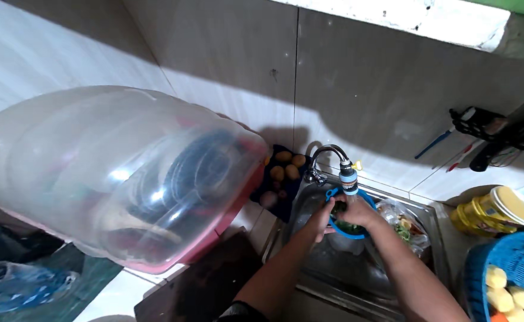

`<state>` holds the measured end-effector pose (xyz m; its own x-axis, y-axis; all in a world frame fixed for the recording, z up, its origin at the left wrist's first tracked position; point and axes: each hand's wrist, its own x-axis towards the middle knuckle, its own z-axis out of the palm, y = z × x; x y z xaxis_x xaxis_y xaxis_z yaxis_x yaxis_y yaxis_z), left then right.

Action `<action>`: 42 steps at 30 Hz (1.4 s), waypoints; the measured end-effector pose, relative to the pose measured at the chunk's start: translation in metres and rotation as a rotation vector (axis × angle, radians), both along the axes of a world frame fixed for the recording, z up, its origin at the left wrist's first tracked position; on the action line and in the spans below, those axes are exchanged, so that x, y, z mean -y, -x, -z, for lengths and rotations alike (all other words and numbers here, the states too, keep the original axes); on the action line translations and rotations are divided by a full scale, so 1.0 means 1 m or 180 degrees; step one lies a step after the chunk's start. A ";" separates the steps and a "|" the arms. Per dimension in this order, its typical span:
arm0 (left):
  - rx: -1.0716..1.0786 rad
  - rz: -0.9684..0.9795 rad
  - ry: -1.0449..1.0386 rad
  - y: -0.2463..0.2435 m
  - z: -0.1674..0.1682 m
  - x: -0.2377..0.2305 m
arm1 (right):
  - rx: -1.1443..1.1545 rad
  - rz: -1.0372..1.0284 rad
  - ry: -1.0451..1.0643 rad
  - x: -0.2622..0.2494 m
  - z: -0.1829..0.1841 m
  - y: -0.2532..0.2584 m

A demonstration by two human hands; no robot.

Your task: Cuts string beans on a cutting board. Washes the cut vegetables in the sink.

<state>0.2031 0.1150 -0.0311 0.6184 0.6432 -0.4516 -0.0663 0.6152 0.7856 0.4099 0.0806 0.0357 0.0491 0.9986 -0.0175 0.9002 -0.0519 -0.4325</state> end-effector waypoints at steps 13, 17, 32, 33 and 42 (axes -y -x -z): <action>-0.0316 -0.0204 -0.0421 0.004 -0.007 -0.017 | 0.0729 -0.0702 0.0337 0.017 0.028 -0.028; -0.0161 -0.0252 -0.0266 -0.002 -0.011 -0.006 | 0.0956 -0.0140 0.0101 0.015 0.050 -0.017; -0.0559 0.0073 -0.0074 0.007 0.022 -0.020 | -0.1381 0.0365 0.1072 0.010 -0.015 0.001; -0.0703 0.0154 -0.0235 0.003 0.019 -0.019 | -0.1292 0.0277 0.1132 0.011 -0.026 0.000; -0.1574 0.0528 -0.2546 -0.091 0.019 -0.035 | -0.1092 0.0924 -0.0036 0.056 -0.074 -0.049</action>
